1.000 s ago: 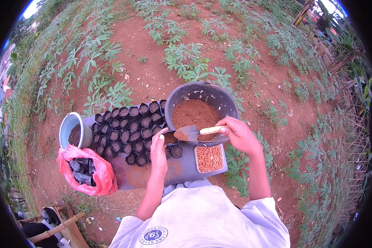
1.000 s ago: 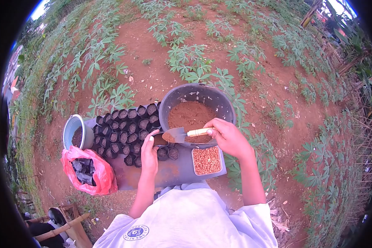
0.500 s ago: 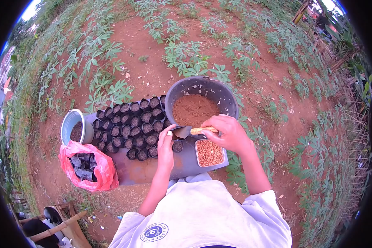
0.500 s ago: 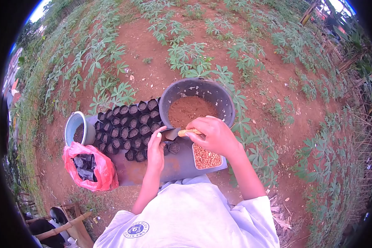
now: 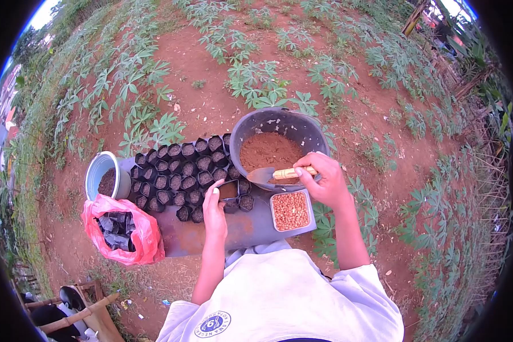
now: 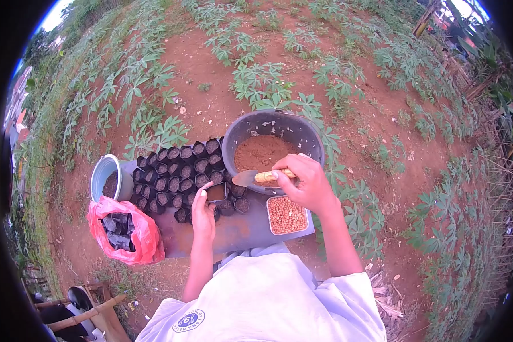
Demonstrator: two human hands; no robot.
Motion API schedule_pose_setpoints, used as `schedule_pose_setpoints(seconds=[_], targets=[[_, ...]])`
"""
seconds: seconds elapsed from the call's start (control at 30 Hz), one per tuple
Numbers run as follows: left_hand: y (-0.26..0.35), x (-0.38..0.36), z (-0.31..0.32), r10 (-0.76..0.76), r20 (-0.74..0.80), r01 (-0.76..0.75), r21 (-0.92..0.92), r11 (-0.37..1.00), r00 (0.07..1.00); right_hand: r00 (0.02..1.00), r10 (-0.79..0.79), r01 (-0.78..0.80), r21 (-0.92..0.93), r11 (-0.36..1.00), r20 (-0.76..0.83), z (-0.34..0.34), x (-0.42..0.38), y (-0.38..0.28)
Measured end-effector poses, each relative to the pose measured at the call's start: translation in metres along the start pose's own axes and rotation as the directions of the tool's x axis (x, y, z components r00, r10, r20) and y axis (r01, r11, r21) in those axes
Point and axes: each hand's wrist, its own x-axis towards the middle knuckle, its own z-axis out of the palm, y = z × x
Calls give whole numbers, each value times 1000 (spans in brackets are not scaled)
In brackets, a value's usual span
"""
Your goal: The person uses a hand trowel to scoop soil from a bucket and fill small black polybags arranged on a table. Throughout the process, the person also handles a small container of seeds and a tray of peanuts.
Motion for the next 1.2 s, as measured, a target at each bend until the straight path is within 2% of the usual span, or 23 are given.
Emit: schedule_pose_setpoints(seconds=[0.07,0.27,0.33,0.47,0.53,0.77,1.2], targets=[[0,4,-12,-15,-44,14,-11,1000,999,989,130,-134,-53,990,-64,-3,-6,10],[4,3,-26,-7,-63,4,-48,999,998,979,177,-195,-217,956,-104,-1,-26,38],[1,7,-27,-5,-60,0,-77,997,998,914,387,-403,-147,903,-126,5,-35,45],[-4,7,-34,-62,-52,58,-80,995,997,912,371,-400,-175,900,-174,27,-56,73],[-2,8,-31,-32,-34,29,-93,995,999,915,372,-394,-148,907,-159,36,-57,86],[0,6,-29,-63,1,63,-68,996,998,902,412,-426,-120,897,-127,56,-51,106],[-3,12,-55,-93,-81,88,-69,994,992,877,473,-479,-80,874,-89,73,-47,139]])
